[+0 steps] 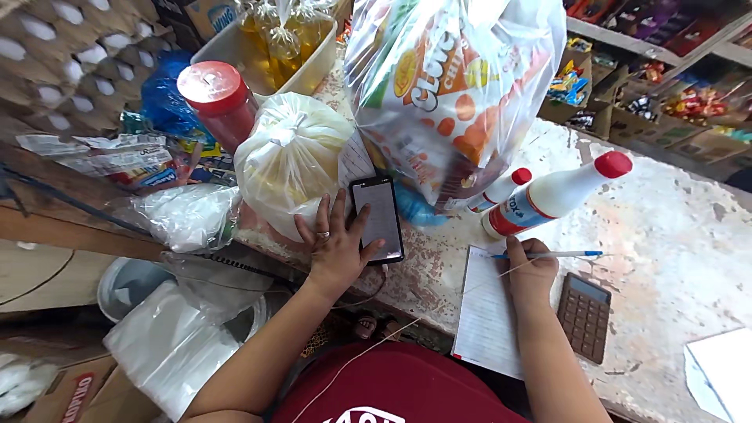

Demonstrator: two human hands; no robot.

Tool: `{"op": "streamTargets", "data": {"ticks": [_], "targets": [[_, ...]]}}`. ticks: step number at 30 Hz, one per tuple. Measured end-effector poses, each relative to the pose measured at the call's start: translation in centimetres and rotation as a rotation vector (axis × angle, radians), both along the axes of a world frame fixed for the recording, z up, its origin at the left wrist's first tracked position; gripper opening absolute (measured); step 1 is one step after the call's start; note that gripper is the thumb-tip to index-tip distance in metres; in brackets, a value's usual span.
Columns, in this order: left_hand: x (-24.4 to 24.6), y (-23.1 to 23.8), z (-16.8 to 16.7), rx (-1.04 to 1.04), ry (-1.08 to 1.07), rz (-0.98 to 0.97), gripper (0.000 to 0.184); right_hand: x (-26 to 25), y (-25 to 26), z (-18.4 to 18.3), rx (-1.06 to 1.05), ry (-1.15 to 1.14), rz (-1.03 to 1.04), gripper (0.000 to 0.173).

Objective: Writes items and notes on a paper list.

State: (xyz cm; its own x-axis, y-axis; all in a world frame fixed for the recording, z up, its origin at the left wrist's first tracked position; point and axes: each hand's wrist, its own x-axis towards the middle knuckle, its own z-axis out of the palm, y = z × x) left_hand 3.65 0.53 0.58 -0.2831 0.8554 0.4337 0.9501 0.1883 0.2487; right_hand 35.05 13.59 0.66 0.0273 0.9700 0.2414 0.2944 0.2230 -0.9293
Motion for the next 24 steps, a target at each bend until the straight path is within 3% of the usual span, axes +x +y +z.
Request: {"op": "streamTargets", "data": {"ticks": [5,19,24], "targets": [[-0.27,-0.17,-0.18,0.019,0.005,0.011,0.072,0.10,0.18,-0.29,0.007,0.007,-0.006,0.027],[-1.00,0.38,0.29,0.081,0.034,0.013,0.054,-0.07,0.14,-0.10,-0.008,0.001,-0.018,0.028],[-1.02,0.48,0.16,0.046,0.029,0.014,0.056,-0.02,0.09,-0.11,0.002,0.000,-0.013,0.027]]}}
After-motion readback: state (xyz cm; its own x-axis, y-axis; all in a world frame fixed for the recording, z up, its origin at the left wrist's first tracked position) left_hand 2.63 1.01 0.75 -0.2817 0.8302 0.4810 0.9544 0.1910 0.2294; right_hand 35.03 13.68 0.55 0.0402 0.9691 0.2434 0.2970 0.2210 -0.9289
